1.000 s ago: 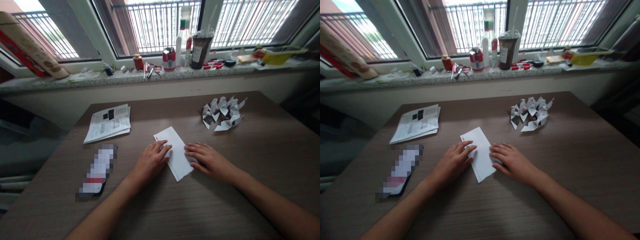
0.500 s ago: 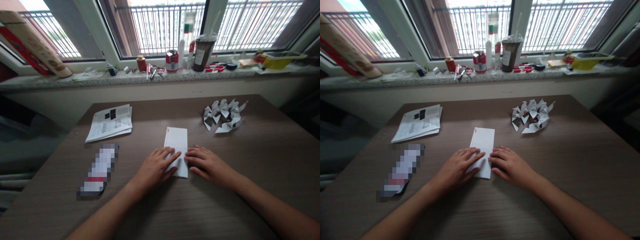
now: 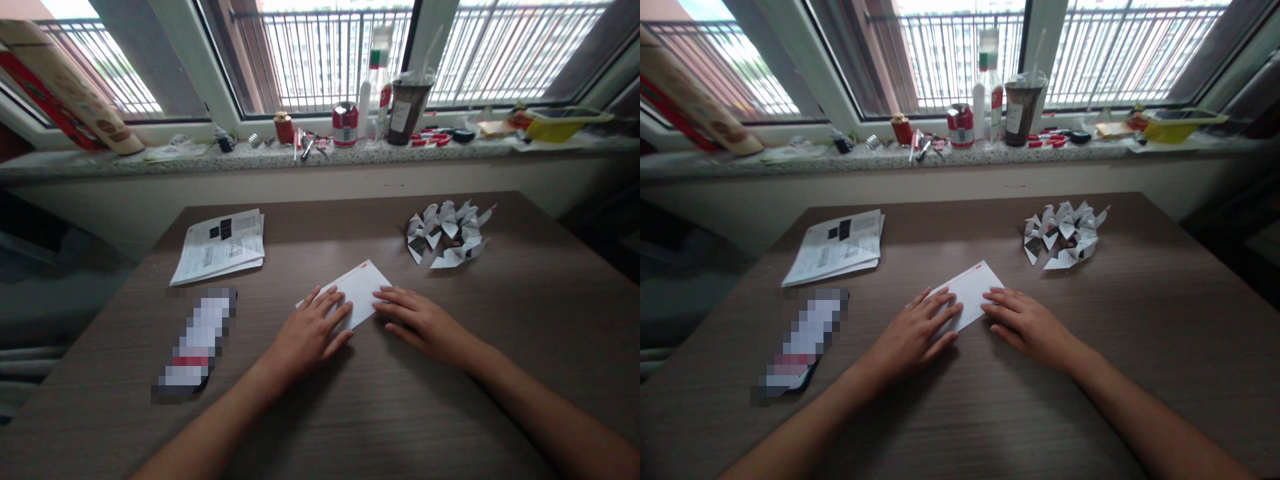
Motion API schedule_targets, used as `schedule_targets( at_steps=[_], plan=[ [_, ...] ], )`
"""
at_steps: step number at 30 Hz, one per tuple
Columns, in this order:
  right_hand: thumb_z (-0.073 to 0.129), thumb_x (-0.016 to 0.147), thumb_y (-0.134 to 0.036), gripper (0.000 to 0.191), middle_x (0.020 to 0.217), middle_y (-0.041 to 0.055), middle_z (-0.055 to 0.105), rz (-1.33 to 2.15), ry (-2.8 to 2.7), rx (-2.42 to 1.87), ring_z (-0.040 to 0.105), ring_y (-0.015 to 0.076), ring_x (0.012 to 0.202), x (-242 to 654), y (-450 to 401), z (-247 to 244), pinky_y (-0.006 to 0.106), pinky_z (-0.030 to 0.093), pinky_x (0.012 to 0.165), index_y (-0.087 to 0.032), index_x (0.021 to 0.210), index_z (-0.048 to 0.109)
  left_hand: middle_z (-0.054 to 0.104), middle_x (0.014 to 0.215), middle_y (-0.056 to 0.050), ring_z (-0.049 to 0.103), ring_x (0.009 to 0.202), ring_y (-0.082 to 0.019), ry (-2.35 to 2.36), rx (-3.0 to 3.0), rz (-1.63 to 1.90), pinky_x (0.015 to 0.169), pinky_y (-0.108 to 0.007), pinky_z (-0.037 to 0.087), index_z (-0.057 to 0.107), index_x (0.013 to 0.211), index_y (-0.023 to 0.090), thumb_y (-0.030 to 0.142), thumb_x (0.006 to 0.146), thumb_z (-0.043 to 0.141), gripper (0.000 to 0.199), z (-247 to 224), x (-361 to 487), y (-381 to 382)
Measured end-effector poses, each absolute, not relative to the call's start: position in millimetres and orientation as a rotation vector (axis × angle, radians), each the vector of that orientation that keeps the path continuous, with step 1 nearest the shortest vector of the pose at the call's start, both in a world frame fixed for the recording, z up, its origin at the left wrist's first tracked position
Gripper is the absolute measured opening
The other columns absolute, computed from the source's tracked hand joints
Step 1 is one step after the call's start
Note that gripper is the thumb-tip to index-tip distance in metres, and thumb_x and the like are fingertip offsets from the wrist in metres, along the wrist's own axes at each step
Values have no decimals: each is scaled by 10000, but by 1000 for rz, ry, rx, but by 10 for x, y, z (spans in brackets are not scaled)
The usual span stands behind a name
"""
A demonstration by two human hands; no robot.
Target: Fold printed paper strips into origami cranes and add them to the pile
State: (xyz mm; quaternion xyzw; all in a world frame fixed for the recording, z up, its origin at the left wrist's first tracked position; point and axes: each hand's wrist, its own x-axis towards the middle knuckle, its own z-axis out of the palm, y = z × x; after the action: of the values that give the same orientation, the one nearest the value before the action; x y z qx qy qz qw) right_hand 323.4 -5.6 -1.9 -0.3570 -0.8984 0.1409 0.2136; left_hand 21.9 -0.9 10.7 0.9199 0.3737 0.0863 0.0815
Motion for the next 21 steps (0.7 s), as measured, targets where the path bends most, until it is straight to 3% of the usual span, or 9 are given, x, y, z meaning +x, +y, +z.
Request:
schedule_targets(
  at_steps=[4, 10, 17, 21],
  plan=[
    [592, 1023, -264, 456, 1583, 118, 517, 315, -2481, -1046, 477, 286, 1470, 3324, 29, -83, 580, 409, 1203, -268, 1478, 573, 503, 1582, -93, 405, 1507, -285, 1143, 2730, 235, 1259, -515, 305, 561, 1439, 228, 460, 1066, 513, 441, 111, 221, -9],
    [647, 984, -245, 401, 1472, 99, 632, 327, -2487, -1044, 594, 276, 1365, 3333, 47, -99, 593, 425, 1191, -280, 1383, 650, 498, 1587, -108, 455, 1470, -289, 1170, 2704, 286, 1218, -497, 385, 596, 1359, 202, 419, 1043, 567, 385, 93, 229, -14],
    [665, 977, -269, 396, 1463, 119, 630, 328, -2497, -1043, 594, 295, 1357, 3307, 4, -104, 593, 443, 1179, -262, 1373, 653, 568, 1510, -149, 543, 1391, -299, 1172, 2627, 344, 1156, -471, 487, 588, 1331, 161, 365, 964, 707, 437, 89, 275, -5],
    [652, 989, -276, 376, 1464, 145, 620, 319, -2520, -1065, 582, 310, 1365, 3315, -2, -125, 573, 471, 1155, -233, 1363, 656, 609, 1464, -132, 591, 1335, -293, 1171, 2644, 390, 1121, -465, 524, 622, 1256, 172, 339, 963, 724, 352, 69, 290, 27]
  ],
)
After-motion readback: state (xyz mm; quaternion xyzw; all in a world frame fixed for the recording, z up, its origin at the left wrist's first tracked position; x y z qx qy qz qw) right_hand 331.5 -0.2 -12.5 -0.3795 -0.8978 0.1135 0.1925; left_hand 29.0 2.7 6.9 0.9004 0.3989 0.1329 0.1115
